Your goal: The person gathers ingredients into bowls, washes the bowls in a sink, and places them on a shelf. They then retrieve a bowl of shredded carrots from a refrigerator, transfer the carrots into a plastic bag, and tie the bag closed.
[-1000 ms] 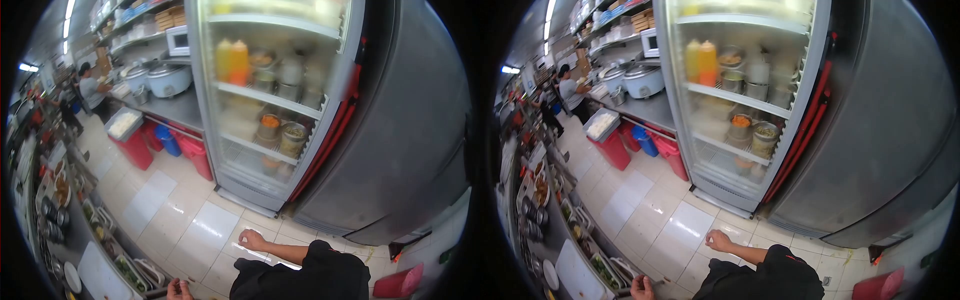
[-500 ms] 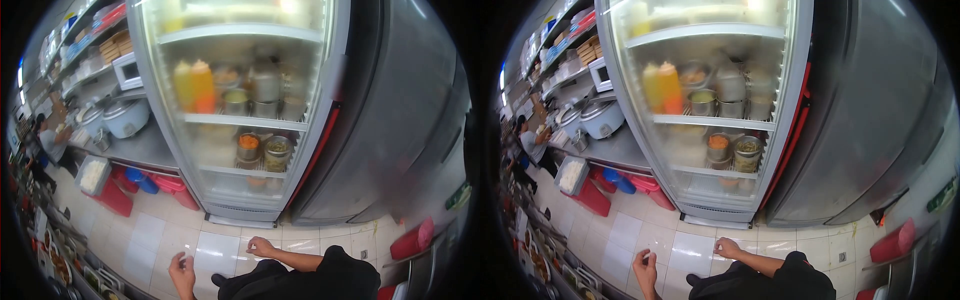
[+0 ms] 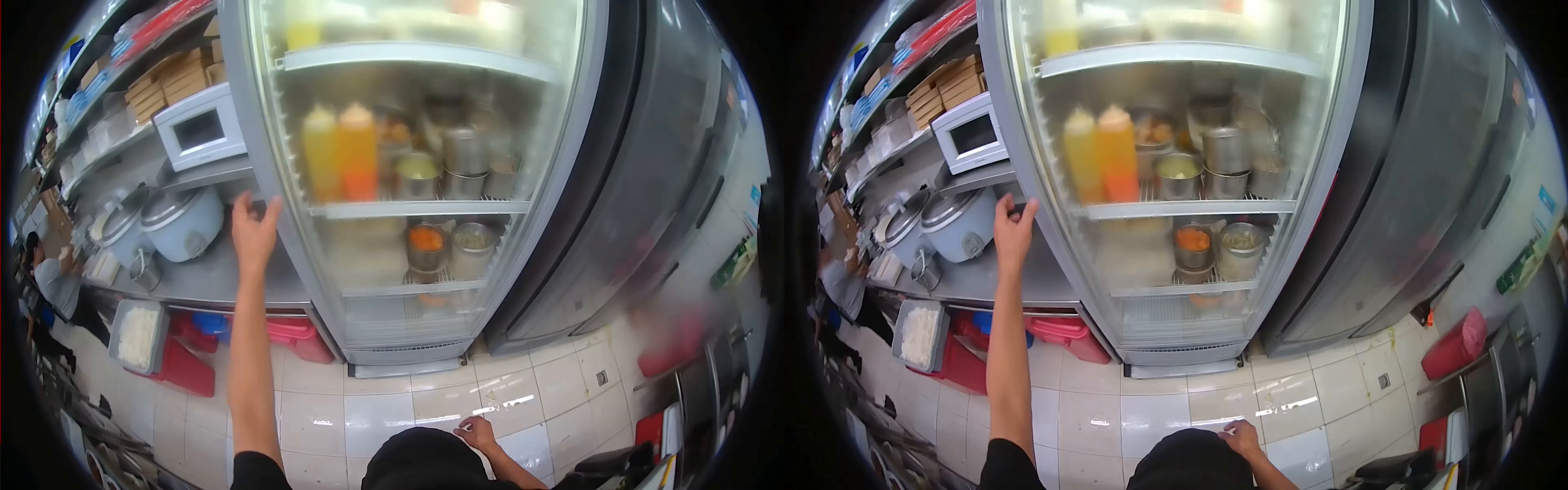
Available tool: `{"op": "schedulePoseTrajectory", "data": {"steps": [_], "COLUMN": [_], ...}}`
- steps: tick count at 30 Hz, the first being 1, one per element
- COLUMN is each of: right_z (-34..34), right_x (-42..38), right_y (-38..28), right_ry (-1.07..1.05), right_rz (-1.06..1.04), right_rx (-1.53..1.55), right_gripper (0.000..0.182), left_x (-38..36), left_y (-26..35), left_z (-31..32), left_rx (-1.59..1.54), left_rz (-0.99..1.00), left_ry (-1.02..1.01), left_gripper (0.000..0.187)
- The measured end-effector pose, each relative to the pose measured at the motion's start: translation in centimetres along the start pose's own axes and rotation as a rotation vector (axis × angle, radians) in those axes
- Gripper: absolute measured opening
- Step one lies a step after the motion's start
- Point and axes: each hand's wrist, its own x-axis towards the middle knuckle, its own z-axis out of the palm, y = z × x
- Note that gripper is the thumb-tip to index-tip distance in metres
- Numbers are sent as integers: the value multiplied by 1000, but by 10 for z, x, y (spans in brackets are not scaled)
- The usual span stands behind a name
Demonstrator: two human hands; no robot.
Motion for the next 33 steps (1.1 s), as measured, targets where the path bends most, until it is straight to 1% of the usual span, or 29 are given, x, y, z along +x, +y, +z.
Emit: {"op": "schedulePoseTrajectory", "data": {"steps": [1,2,3,4,5,7,8,11,12,13,15,17,19,21,23,25,26,27,28,29,30,31,32,33], "right_z": [4,6,9,16,22,20,22,20,12,13,16,10,10,8,2,-15,-23,-31,-42,-51,-61,-73,-85,-97], "right_x": [-15,-25,-37,-49,-56,-82,-90,-106,-110,-111,-104,-93,-86,-80,-73,-72,-73,-75,-75,-81,-88,-96,-106,-116], "right_y": [-1,-3,-1,5,11,3,5,-5,-20,-23,-26,-48,-64,-86,-108,-137,-151,-164,-177,-188,-199,-211,-222,-230], "right_ry": [10,32,52,178,191,250,275,298,322,322,327,320,384,376,348,295,270,247,240,219,198,190,201,207], "right_rz": [19,119,219,153,163,316,352,415,390,395,282,250,129,106,-33,-185,-246,-309,-322,-439,-555,-559,-666,-780], "right_rx": [6,62,118,122,127,172,199,244,207,210,299,286,353,509,563,509,527,546,544,561,576,572,555,536], "right_gripper": [33,32,32,30,30,29,29,29,27,27,25,24,23,18,16,17,18,20,20,22,24,24,29,35], "left_x": [16,33,47,54,59,60,54,55,60,58,55,53,36,16,-10,-42,-59,-78,-96,-115,-134,-153,-172,-191], "left_y": [-3,-8,-15,-23,-31,-34,-36,-40,-44,-41,-34,-31,-23,-15,-6,10,23,33,43,52,61,69,78,90], "left_z": [8,17,26,32,35,38,42,47,45,45,40,36,33,12,-13,-41,-57,-73,-86,-100,-113,-126,-139,-154], "left_rx": [33,16,-95,-202,-212,-242,-98,-141,-143,-143,-85,-66,-44,-29,22,-131,-78,-68,-77,-84,-80,-108,-133,-186], "left_rz": [23,29,-19,-70,-65,-72,-21,-32,-37,-36,-23,-13,-10,-46,-49,25,29,28,33,35,33,58,82,153], "left_ry": [4,-12,-53,-93,-105,-59,41,-6,-62,-68,-68,-30,-17,22,33,33,47,51,8,-40,-32,-98,-166,-268], "left_gripper": [62,62,59,57,57,51,50,50,51,51,51,51,52,53,50,46,39,39,36,33,33,28,25,22]}}
